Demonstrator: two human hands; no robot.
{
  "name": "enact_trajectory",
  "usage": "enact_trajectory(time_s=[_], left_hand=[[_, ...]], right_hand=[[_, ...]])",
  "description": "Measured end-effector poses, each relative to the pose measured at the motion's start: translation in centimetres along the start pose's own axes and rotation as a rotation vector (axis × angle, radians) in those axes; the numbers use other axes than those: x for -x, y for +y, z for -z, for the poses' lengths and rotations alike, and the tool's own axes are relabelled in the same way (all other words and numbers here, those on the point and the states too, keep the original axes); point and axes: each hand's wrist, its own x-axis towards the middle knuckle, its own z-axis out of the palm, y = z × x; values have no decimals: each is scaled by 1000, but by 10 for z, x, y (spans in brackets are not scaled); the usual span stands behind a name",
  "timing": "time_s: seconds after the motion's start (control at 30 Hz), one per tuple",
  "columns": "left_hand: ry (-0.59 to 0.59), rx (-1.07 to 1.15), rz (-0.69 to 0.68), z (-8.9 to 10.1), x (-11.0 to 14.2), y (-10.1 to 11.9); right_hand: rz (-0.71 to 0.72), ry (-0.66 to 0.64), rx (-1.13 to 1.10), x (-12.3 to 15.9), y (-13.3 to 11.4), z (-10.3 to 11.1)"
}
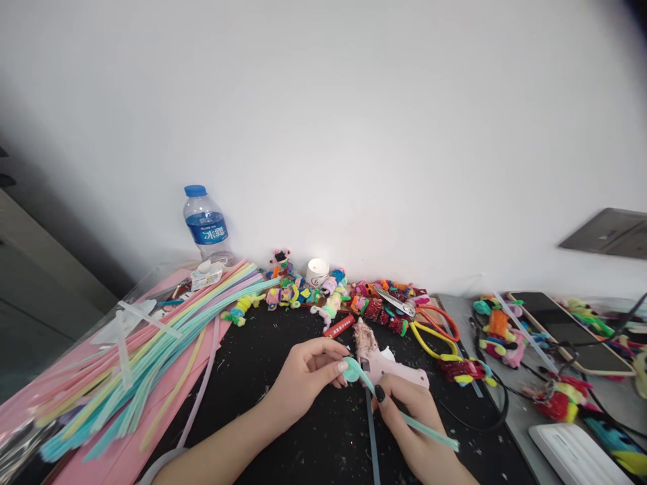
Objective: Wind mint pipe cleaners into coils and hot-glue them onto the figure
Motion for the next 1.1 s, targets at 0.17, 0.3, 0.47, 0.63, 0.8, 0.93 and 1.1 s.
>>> enact_trajectory(time_s=[0.17, 0.3, 0.47, 0.63, 0.8, 0.93, 1.1], left_hand=[[8, 13, -2, 2, 0, 0], [16, 12, -1, 1, -1, 1], [30, 11, 11, 0, 0, 2], [20, 27, 26, -1, 2, 1], [12, 51, 42, -1, 1, -1], [-6, 72, 61, 0, 1, -2], [0, 82, 103, -1, 1, -2]], right_hand=[[22, -14, 5, 0, 0, -2], [23, -30, -16, 1, 2, -4], [22, -36, -35, 0, 1, -5], [21, -76, -27, -1, 0, -6], [4, -120, -31, -1, -1, -6], [3, -145, -39, -1, -1, -6], [13, -152, -29, -2, 0, -6]])
